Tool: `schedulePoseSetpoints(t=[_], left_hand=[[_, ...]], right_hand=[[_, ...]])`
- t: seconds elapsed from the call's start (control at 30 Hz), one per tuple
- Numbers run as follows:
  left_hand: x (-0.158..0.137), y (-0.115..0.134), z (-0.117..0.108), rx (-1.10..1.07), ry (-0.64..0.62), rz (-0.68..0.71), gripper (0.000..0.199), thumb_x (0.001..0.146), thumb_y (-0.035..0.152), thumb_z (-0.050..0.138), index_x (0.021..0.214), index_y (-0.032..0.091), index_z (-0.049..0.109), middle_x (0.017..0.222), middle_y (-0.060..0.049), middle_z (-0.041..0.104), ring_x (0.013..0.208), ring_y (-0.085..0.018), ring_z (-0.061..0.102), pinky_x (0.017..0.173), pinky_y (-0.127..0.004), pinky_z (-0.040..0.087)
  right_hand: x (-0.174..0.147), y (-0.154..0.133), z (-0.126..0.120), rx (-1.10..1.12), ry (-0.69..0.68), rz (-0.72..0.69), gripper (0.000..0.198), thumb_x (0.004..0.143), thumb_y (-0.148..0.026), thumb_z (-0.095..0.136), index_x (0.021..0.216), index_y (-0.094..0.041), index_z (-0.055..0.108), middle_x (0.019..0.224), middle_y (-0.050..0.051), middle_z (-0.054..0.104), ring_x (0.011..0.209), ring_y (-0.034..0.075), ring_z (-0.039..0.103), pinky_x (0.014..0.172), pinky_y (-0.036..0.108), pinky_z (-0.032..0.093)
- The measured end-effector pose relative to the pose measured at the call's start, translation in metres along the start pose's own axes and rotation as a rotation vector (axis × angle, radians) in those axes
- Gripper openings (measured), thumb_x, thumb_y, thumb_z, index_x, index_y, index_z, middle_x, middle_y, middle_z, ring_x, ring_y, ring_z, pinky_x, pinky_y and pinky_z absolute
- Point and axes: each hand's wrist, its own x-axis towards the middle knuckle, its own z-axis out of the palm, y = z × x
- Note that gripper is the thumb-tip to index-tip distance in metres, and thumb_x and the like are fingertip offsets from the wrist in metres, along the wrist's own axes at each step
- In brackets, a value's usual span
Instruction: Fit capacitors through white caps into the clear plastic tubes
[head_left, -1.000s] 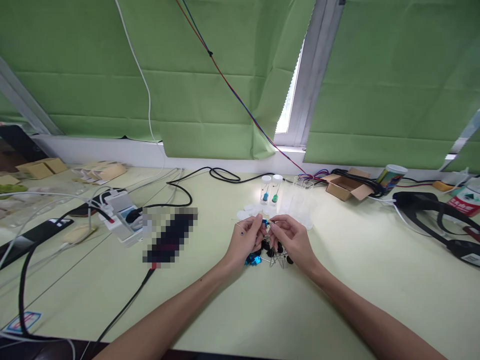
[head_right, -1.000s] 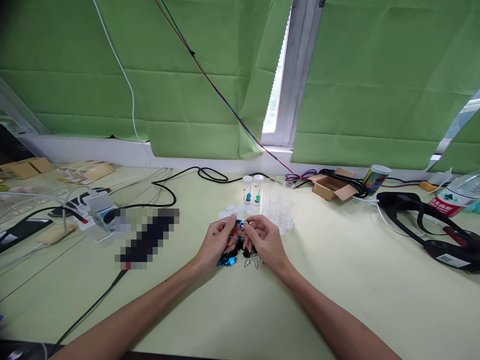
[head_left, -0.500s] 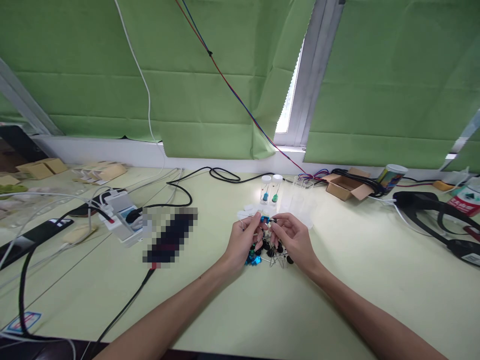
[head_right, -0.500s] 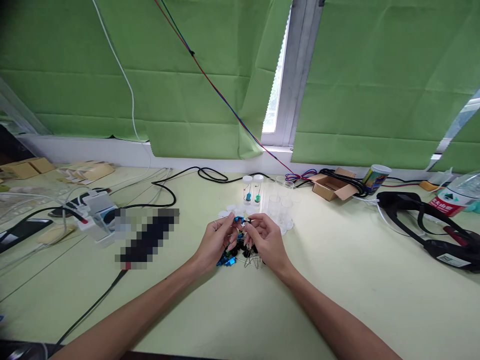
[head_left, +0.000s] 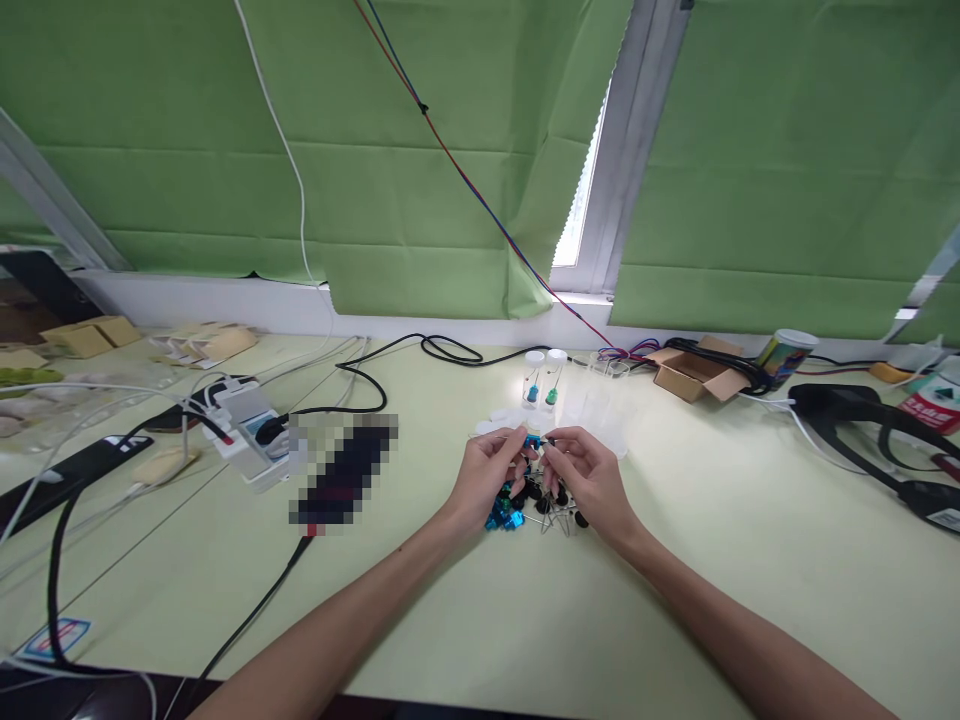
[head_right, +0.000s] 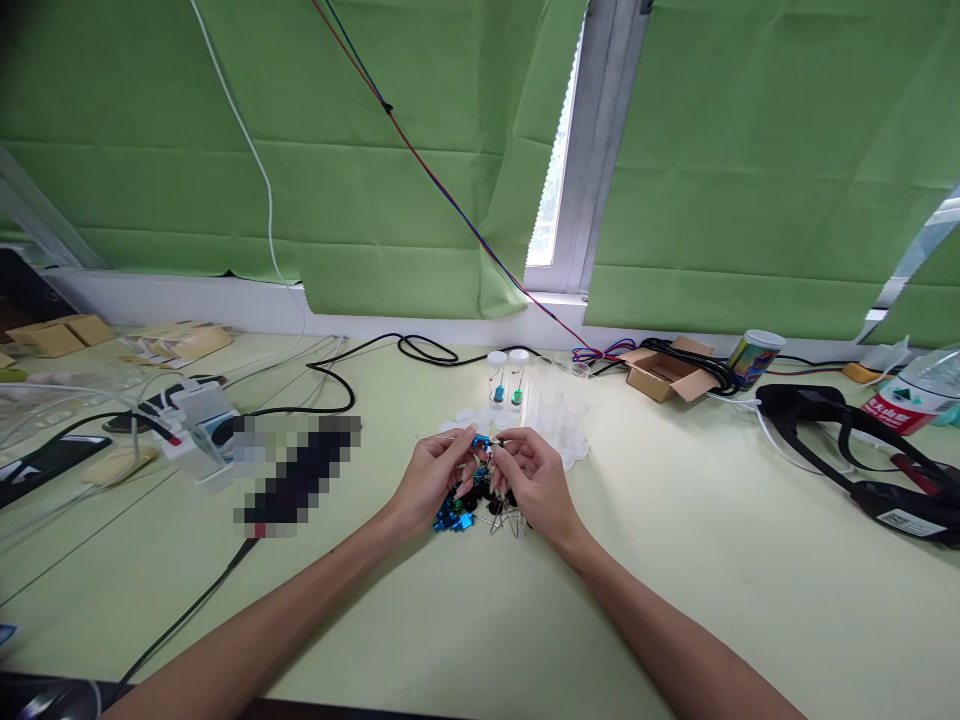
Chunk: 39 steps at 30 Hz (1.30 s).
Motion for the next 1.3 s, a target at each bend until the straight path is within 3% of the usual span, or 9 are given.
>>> schedulePoseSetpoints(t=[0.33,0.77,1.3], left_hand=[[0.0012,-0.0019,-0.0033,0.095,-0.028,0.004,0.040,0.084,0.054,0.062,0.073,0.015,0.064,0.065,0.001,0.058,0.040,-0.006,0.043,0.041,-0.023,0.034],[-0.0010,0.0001,0.0002,0.035,-0.073,-0.083,0.042,0.082,0.055,0.064,0.073,0.015,0.064,0.067,-0.001,0.059,0.042,-0.006,0.044,0.039,-0.022,0.036],[-0.0033,0.0030,0.0039,-0.046,-0.063,-0.161,0.045,0.076,0.056,0.070,0.067,0.013,0.063,0.063,-0.003,0.061,0.042,-0.007,0.044,0.040,-0.023,0.035]], right_hand=[[0.0009,0.0002,-0.0003,0.013,-0.013,0.036,0.026,0.087,-0.044,0.066,0.091,-0.019,0.058,0.063,-0.002,0.059,0.046,0.012,0.058,0.041,0.024,0.046],[-0.0002,-0.0009,-0.0023,-0.064,-0.030,0.054,0.030,0.092,-0.047,0.059,0.080,-0.019,0.057,0.050,-0.005,0.051,0.042,0.011,0.052,0.042,0.023,0.042],[0.0007,-0.0019,-0.0018,-0.158,-0.009,0.081,0.049,0.093,-0.056,0.050,0.059,-0.022,0.041,0.044,-0.006,0.041,0.038,0.011,0.044,0.045,0.026,0.037]])
